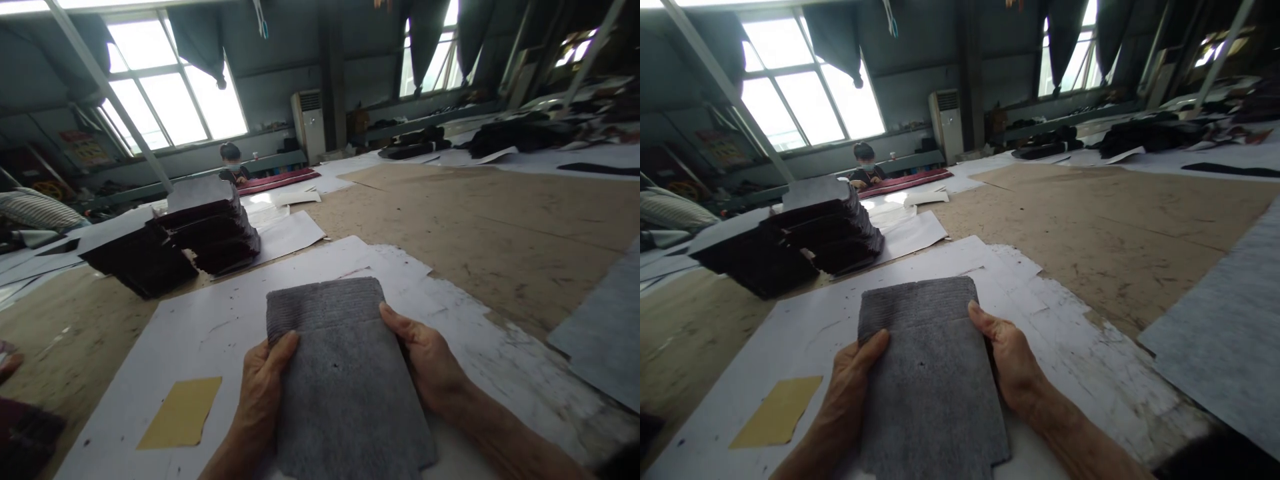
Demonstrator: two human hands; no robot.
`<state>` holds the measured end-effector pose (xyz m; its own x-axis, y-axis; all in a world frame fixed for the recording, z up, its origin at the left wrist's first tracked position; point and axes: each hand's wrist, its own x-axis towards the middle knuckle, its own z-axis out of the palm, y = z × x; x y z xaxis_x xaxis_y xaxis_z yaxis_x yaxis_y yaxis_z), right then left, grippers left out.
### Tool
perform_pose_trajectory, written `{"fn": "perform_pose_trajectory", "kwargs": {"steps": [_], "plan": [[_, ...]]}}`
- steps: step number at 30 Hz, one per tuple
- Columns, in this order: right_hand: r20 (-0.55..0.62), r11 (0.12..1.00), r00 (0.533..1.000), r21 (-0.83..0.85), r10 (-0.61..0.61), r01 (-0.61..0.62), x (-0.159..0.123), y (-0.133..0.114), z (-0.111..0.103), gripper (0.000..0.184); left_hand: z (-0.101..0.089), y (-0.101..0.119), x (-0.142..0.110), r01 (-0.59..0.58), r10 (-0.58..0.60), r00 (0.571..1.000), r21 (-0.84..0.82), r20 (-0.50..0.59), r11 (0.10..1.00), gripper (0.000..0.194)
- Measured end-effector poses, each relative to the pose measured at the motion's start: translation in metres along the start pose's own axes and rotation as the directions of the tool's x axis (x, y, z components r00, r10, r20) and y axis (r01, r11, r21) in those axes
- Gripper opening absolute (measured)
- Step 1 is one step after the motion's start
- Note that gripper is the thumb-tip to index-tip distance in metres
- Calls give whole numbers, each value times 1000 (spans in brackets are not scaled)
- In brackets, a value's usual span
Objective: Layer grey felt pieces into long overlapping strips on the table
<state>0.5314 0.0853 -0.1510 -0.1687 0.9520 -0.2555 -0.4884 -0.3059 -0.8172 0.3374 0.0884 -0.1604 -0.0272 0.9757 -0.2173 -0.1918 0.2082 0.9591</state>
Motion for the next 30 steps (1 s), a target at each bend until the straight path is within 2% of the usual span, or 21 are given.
{"fn": "perform_pose_trajectory", "kwargs": {"steps": [2, 4, 6, 7, 8, 10, 12, 13, 15, 17, 18, 19, 21, 22, 23, 24, 25, 26, 27, 29, 30], "plan": [[-10, 986, 990, -101, -138, 136, -2, -1, -1, 37, 5, 4, -3, 140, -140, 990, -90, 8, 986, 37], [-62, 895, 937, -326, -342, 305, -4, -1, -2, 32, 8, 7, -6, 200, -200, 980, -134, 13, 971, 36], [-110, 724, 838, -572, -534, 386, -5, 0, -4, 29, 8, 7, -7, 165, -165, 986, -112, 4, 980, 35], [-119, 663, 802, -640, -585, 389, -4, 0, -4, 27, 7, 6, -6, 107, -107, 994, -68, -7, 992, 34], [-125, 656, 797, -650, -591, 384, -4, 0, -4, 26, 6, 5, -5, 28, -28, 999, -2, -19, 1000, 34], [-120, 785, 872, -505, -475, 358, -1, 0, -4, 28, 1, 2, -2, -150, 157, 987, 163, -34, 975, 33], [-43, 924, 955, -270, -293, 271, 2, 0, -3, 34, -3, -1, 2, -297, 322, 946, 314, -29, 902, 32], [4, 957, 975, -190, -224, 220, 2, 0, -2, 35, -4, -1, 3, -344, 377, 926, 366, -20, 865, 32], [42, 971, 986, -170, -161, 166, 2, 1, -1, 34, -4, -2, 4, -399, 444, 896, 429, -5, 810, 30], [-7, 930, 977, -309, -211, 199, -1, 3, 1, 30, -2, -1, 3, -414, 461, 887, 429, -7, 803, 30], [-37, 870, 954, -423, -298, 255, -3, 4, 2, 26, 0, -1, 1, -392, 432, 901, 385, -21, 836, 30], [-46, 771, 904, -542, -424, 334, -4, 6, 2, 22, 2, -1, 0, -342, 372, 927, 310, -42, 887, 31], [38, 493, 732, -716, -680, 495, -8, 8, 3, 16, 5, 0, -3, -163, 169, 984, 100, -51, 981, 35], [100, 367, 642, -749, -760, 552, -9, 9, 2, 16, 6, 0, -4, -66, 66, 997, -2, -31, 998, 36], [142, 289, 577, -755, -804, 589, -10, 10, 2, 17, 6, 0, -5, 9, -9, 1000, -83, 0, 997, 36], [157, 271, 558, -747, -815, 606, -10, 10, 1, 19, 6, 0, -5, 52, -48, 998, -135, 30, 989, 36], [140, 313, 585, -733, -799, 604, -9, 10, 0, 18, 5, -1, -4, 62, -54, 997, -161, 59, 985, 36], [97, 410, 647, -701, -756, 584, -8, 9, -2, 17, 5, -1, -4, 54, -40, 995, -167, 86, 985, 35], [40, 549, 733, -635, -679, 544, -7, 7, -3, 18, 4, -2, -3, 36, -19, 994, -154, 110, 987, 34], [-29, 833, 900, -393, -434, 389, -4, 4, -4, 27, 2, -3, -1, -31, 42, 990, -86, 136, 996, 28], [-18, 924, 954, -253, -301, 287, -2, 3, -5, 33, 1, -3, 0, -80, 85, 987, -40, 133, 996, 25]]}}
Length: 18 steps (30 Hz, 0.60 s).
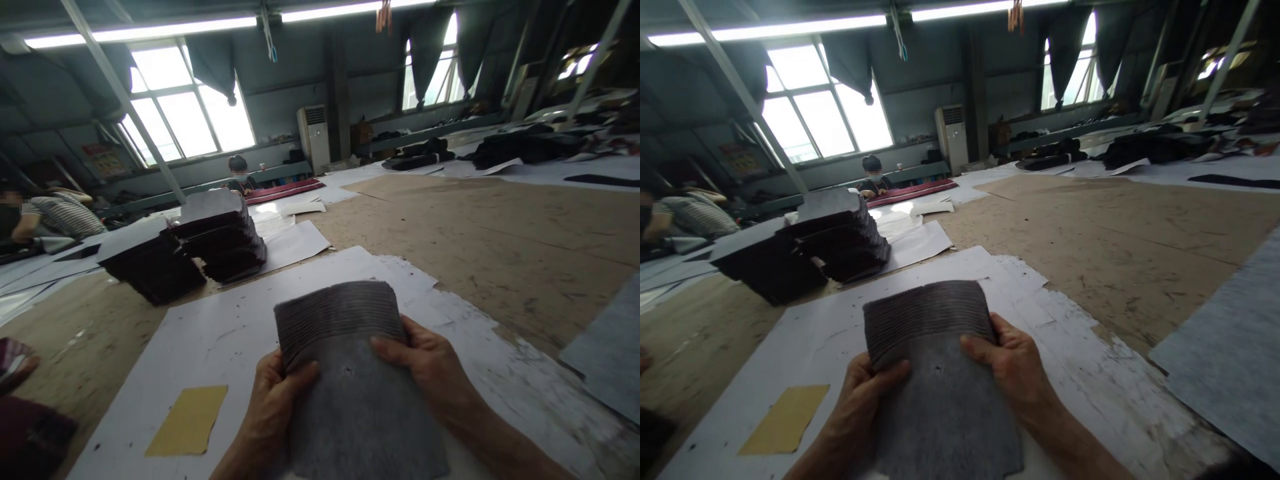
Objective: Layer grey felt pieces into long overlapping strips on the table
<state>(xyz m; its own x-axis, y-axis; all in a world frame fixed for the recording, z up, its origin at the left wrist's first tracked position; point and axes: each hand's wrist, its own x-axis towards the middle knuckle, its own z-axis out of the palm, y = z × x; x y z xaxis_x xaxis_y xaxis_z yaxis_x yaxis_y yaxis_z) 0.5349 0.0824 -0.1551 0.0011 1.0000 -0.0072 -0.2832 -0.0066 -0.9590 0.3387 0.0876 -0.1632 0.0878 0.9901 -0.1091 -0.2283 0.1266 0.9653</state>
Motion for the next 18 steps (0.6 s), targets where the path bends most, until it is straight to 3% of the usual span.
{"fn": "perform_pose_trajectory", "kwargs": {"steps": [2, 4, 6, 7, 8, 9, 10, 11, 12, 13, 14, 15, 17, 18], "plan": [[128, 965, 977, 180, 171, -192, 2, -1, -1, 43, -2, 0, 0, -109, 110, 994, 100, -9, 989, 20], [181, 956, 961, 173, 207, -239, 2, -2, -2, 41, -5, 0, 0, -212, 215, 977, 168, 3, 963, 16], [115, 997, 990, 8, 82, -83, -1, 0, -3, 31, -6, -1, 0, -226, 225, 974, 143, 26, 963, 13], [82, 989, 994, -123, -73, 83, -3, 1, -3, 26, -6, -1, 0, -189, 188, 982, 83, 26, 978, 13], [86, 922, 958, -262, -273, 286, -5, 3, -4, 23, -6, -2, 0, -129, 129, 991, -2, 31, 992, 14], [138, 791, 873, -376, -467, 482, -7, 4, -5, 25, -6, -2, 0, -54, 60, 997, -95, 53, 994, 17], [217, 632, 760, -444, -612, 635, -8, 6, -6, 31, -5, -3, 1, 21, -4, 996, -178, 94, 984, 22], [287, 495, 656, -470, -698, 731, -9, 7, -6, 38, -5, -3, 2, 84, -51, 989, -236, 142, 968, 25], [325, 420, 598, -475, -733, 773, -10, 8, -7, 42, -4, -3, 2, 131, -81, 978, -266, 190, 955, 27], [319, 423, 603, -482, -731, 768, -9, 8, -8, 42, -3, -3, 3, 160, -102, 971, -269, 217, 950, 28], [277, 499, 666, -483, -692, 719, -8, 7, -7, 39, -3, -3, 3, 169, -116, 971, -252, 211, 953, 27], [205, 631, 766, -460, -609, 625, -7, 6, -7, 34, -2, -3, 3, 155, -117, 977, -220, 176, 963, 25], [81, 909, 950, -276, -301, 311, -3, 2, -5, 30, 0, -3, 2, 46, -41, 998, -111, 54, 993, 19], [78, 982, 990, -136, -119, 129, -2, -1, -4, 33, 2, -3, 1, -36, 36, 999, -36, -6, 999, 16]]}}
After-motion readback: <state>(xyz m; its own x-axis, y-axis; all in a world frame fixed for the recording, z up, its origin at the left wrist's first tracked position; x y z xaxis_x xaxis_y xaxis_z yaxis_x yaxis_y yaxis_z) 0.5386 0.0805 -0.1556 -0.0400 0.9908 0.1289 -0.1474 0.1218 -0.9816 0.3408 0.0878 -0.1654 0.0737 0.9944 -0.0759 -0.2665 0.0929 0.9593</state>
